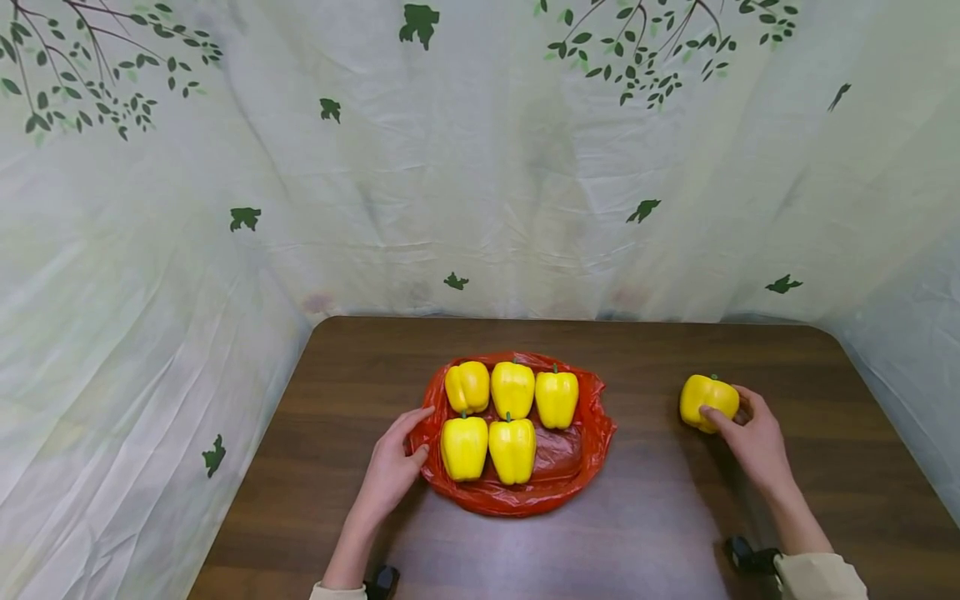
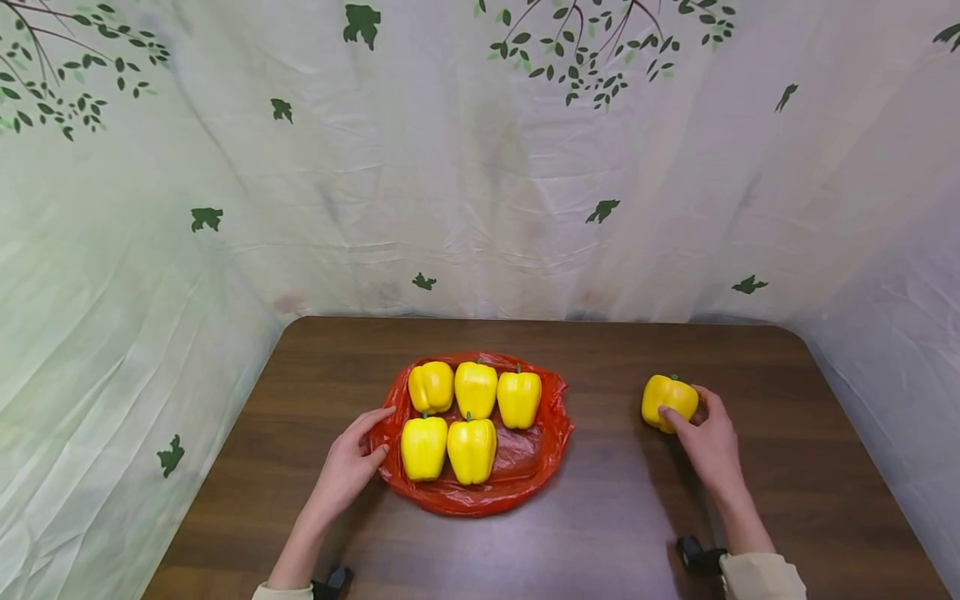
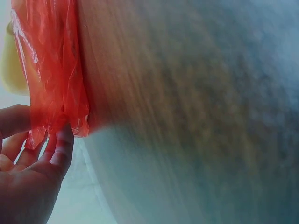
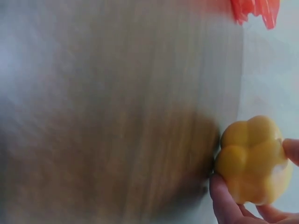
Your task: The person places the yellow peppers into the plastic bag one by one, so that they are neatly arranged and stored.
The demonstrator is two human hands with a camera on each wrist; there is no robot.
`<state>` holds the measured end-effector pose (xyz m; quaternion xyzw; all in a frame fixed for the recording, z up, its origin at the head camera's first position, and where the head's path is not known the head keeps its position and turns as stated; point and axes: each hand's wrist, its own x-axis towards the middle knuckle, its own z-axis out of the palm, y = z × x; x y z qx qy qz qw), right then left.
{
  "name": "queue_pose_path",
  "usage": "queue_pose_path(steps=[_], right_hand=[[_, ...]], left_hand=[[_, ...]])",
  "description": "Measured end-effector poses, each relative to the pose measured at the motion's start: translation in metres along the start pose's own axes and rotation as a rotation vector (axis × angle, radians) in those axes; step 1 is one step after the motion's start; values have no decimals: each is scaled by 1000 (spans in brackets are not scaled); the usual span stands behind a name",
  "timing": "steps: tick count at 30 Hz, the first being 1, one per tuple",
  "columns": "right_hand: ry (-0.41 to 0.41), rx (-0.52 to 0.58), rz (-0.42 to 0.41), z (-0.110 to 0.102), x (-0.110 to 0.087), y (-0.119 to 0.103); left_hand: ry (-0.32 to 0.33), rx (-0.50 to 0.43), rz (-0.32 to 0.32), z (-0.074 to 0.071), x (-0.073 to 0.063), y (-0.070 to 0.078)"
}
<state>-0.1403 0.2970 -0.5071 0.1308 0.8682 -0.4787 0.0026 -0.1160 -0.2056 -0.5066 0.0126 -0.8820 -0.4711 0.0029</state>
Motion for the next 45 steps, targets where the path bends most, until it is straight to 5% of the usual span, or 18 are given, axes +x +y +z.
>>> queue_pose_path(steps=[24, 34, 45], right_hand=[[26, 47, 93, 12, -29, -2], [21, 159, 122, 19, -40, -10], [16, 204, 66, 25, -49, -23]], left_hand=[[-3, -4, -8, 0, 0, -1], [-17, -11, -25, 0, 1, -1], [-19, -2, -40, -1, 1, 1]])
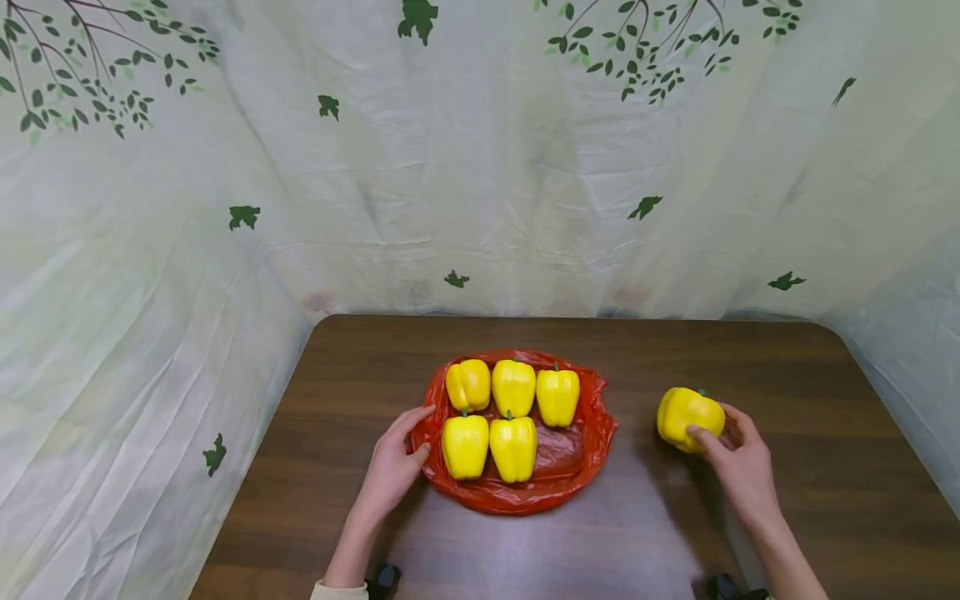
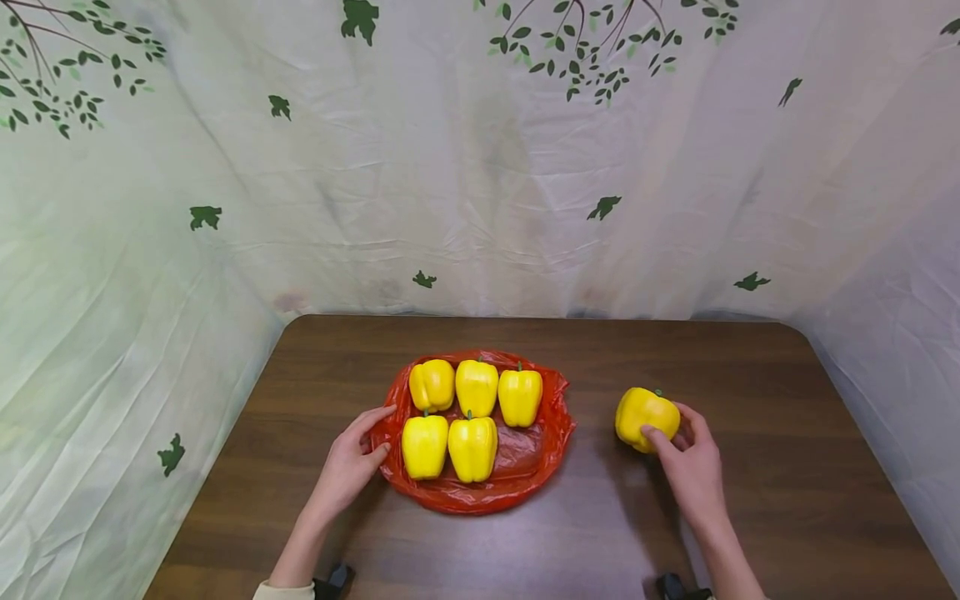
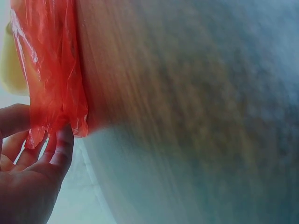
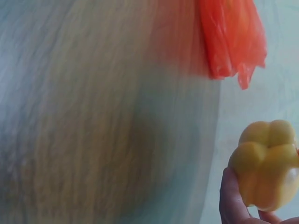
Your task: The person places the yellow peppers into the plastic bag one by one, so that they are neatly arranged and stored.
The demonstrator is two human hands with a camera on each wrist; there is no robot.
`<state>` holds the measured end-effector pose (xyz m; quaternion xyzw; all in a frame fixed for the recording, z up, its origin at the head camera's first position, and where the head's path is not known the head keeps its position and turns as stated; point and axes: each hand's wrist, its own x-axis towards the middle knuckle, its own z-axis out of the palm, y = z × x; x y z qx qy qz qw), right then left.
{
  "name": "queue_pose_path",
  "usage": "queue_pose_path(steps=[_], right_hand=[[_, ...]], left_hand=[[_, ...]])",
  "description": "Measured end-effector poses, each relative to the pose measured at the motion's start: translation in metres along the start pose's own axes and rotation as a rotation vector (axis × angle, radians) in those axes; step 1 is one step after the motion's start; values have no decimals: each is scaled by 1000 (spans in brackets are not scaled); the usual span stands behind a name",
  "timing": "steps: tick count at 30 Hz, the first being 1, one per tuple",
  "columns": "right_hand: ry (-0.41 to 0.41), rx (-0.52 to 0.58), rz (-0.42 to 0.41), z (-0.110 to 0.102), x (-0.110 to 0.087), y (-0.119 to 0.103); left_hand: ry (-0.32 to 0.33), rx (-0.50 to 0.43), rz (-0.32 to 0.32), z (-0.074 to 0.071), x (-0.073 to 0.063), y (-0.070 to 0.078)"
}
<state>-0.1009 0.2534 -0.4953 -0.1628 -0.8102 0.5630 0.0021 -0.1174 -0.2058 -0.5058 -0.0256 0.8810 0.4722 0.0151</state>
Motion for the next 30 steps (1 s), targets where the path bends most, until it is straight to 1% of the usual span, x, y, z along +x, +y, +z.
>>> queue_pose_path(steps=[5, 8, 13, 17, 22, 26, 30], right_hand=[[-19, 52, -26, 7, -5, -8], [-35, 83, -21, 12, -8, -13], [-39, 127, -22, 18, -12, -16], [-43, 149, -43, 22, -17, -18], [-57, 165, -40, 27, -25, -23], [-70, 165, -39, 32, -28, -23], [-81, 206, -79, 40, -26, -15]], left_hand=[[0, -1, 1, 0, 0, 0], [-2, -6, 1, 0, 0, 1], [-2, -11, -3, 0, 0, 1], [-2, -10, -5, 0, -1, 1], [-5, -9, -2, 0, -1, 2], [-3, -5, 3, 0, -1, 2], [-2, -4, 7, 0, -1, 1]])
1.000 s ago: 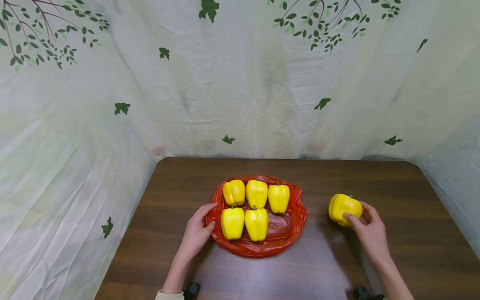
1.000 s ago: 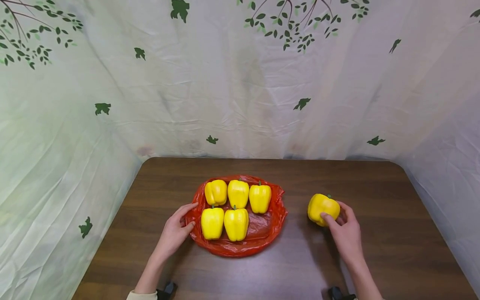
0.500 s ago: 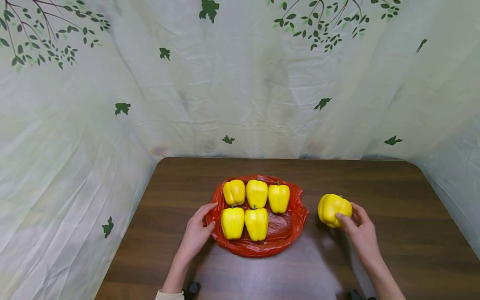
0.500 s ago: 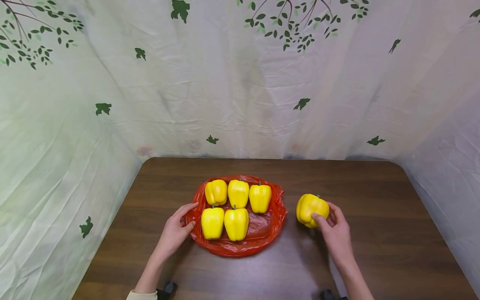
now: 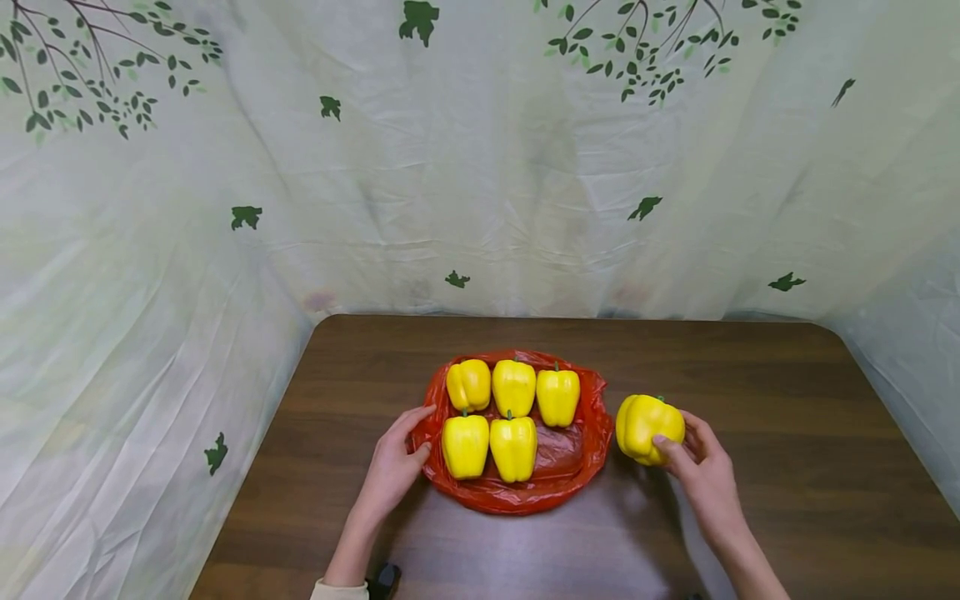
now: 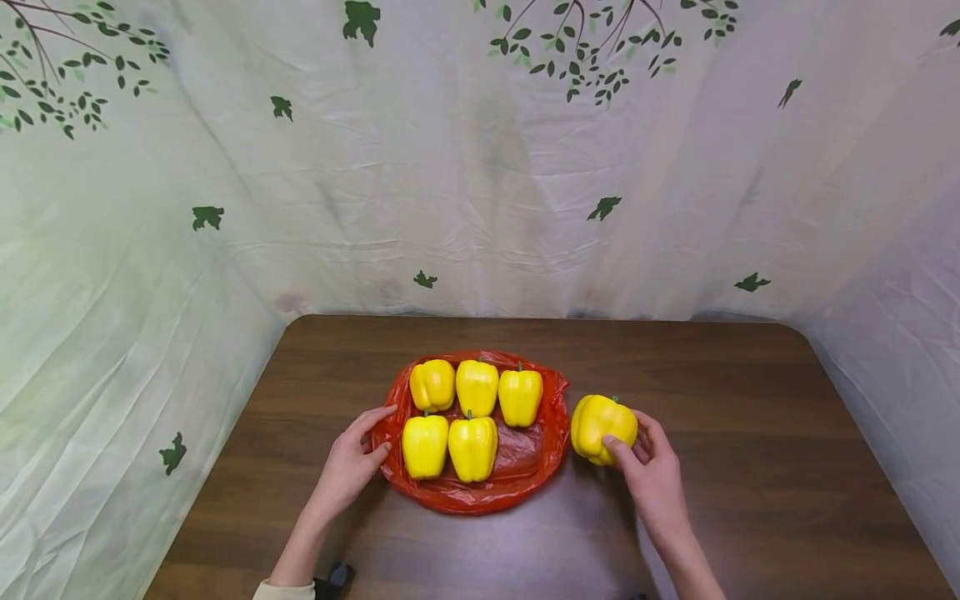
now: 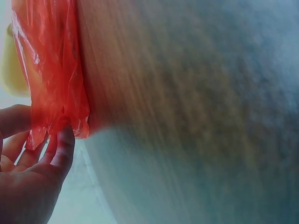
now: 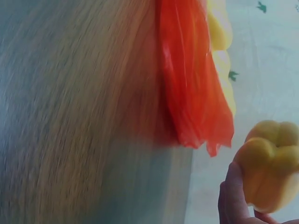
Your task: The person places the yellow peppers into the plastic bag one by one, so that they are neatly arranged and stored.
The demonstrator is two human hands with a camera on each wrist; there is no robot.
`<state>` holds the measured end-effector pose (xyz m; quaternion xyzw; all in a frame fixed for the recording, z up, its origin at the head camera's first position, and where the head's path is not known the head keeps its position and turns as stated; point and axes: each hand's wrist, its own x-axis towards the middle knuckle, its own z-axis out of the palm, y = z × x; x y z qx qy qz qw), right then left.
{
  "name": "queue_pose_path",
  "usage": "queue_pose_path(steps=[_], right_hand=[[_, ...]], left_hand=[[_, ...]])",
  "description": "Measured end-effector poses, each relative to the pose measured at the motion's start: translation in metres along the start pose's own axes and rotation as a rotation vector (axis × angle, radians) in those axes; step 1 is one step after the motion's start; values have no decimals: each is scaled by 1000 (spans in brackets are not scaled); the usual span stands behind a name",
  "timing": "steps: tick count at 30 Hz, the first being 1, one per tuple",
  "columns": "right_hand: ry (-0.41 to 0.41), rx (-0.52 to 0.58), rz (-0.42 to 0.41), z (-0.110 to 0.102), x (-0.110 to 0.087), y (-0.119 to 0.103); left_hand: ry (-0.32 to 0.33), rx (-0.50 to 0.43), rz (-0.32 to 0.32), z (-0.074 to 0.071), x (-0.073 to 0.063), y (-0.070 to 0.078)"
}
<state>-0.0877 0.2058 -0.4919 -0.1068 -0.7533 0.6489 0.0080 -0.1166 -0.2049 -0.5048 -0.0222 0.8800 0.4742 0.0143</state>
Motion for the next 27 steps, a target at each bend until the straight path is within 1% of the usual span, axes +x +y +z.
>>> queue_pose_path(steps=[3, 4, 5, 8, 12, 15, 17, 23, 27], right_hand=[[-13, 17, -31, 3, 3, 8], [-23, 2, -30, 4, 3, 9], [-30, 9, -33, 5, 3, 10], [-38, 27, -34, 10, 2, 5], [-71, 34, 2, 17, -3, -12], [-116, 26, 34, 21, -7, -24], [-139, 32, 40, 24, -8, -28], [-183, 35, 16, 33, -9, -28], [-197, 6, 17, 39, -9, -27]], left_hand=[[0, -2, -2, 0, 0, 0], [1, -2, -2, 0, 0, 0], [1, -3, -2, 0, -1, 0], [2, -1, 2, 0, -1, 0], [1, 2, 7, 0, -1, 0], [3, 3, 6, 0, -1, 1], [4, 3, 6, 0, -2, 1], [12, 0, 18, 1, -2, 0], [11, 3, 21, 0, -2, 1]])
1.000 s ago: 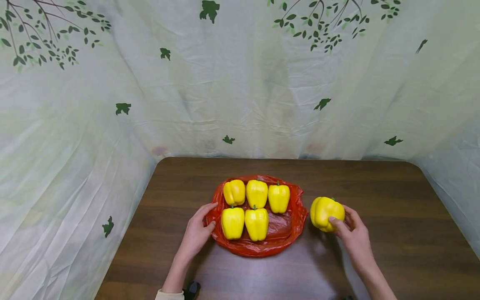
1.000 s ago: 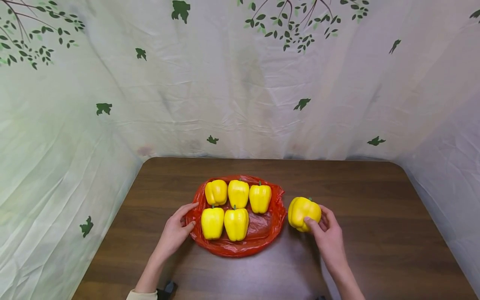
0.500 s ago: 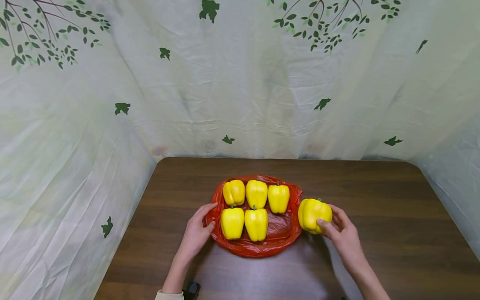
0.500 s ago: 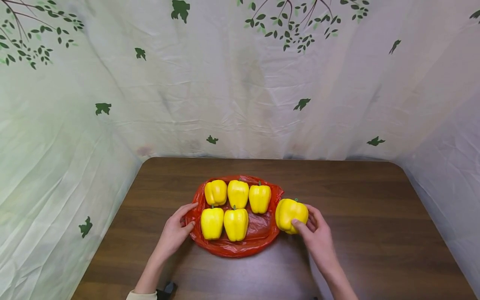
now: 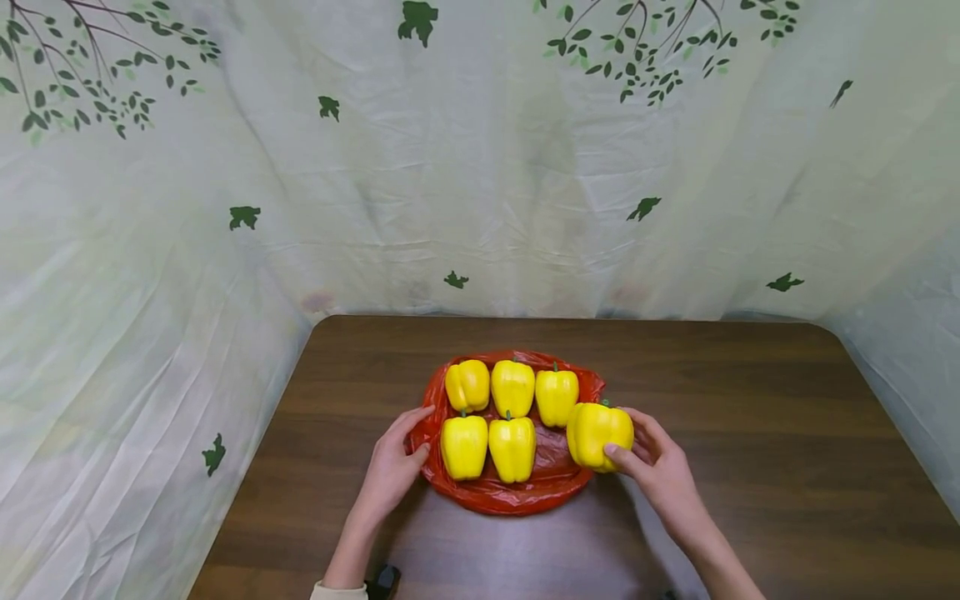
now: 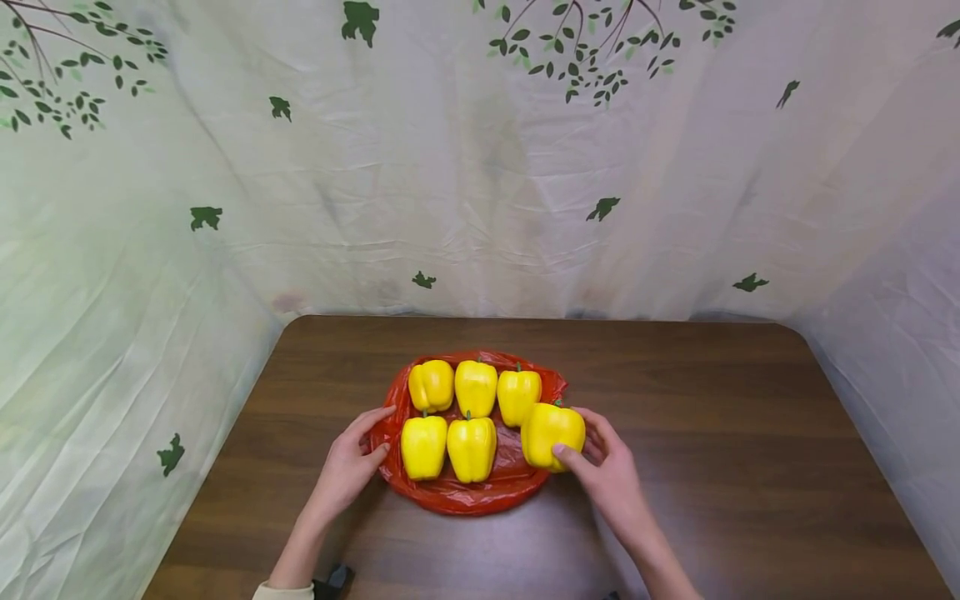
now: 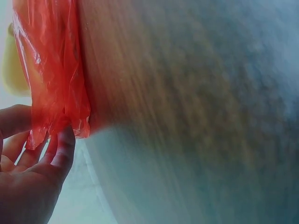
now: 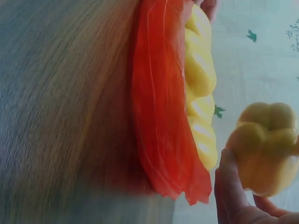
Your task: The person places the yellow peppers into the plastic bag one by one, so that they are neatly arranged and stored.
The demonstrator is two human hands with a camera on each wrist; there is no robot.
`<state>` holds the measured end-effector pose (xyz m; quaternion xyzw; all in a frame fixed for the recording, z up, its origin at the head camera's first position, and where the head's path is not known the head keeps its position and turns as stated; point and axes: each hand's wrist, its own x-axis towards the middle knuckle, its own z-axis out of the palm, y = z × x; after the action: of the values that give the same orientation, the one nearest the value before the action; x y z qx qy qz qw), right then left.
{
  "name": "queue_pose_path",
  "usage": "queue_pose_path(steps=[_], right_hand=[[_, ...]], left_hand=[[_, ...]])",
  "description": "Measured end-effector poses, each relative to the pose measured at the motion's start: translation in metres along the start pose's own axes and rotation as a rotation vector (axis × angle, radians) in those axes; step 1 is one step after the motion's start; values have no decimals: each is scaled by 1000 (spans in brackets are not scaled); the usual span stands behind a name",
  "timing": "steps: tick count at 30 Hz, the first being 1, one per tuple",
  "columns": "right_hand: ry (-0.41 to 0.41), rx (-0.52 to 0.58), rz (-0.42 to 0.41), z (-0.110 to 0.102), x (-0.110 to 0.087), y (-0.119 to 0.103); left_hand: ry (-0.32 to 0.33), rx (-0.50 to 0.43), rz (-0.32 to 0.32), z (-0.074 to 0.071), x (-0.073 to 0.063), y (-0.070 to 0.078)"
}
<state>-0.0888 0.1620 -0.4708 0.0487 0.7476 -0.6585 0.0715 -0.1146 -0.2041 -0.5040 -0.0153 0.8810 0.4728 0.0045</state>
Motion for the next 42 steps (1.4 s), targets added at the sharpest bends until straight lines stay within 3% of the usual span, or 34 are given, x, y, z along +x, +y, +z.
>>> queue_pose_path(steps=[5, 12, 19, 26, 34, 42], right_hand=[[-8, -54, 27, 10, 2, -3], [-23, -109, -6, 24, 1, -2], [-19, -253, 0, 38, 7, -4], [-25, -316, 19, 41, 13, 0], [-30, -480, 18, 43, 17, 2], [-67, -521, 3, 47, 21, 5]], left_hand=[[-2, -4, -5, -1, 1, 1], [-1, -3, 6, 0, 1, 1], [-1, -8, -3, 1, 2, 1], [6, -3, 23, 0, 3, 0], [6, 0, 10, 1, 3, -4], [-1, -13, -1, 0, 1, -5]])
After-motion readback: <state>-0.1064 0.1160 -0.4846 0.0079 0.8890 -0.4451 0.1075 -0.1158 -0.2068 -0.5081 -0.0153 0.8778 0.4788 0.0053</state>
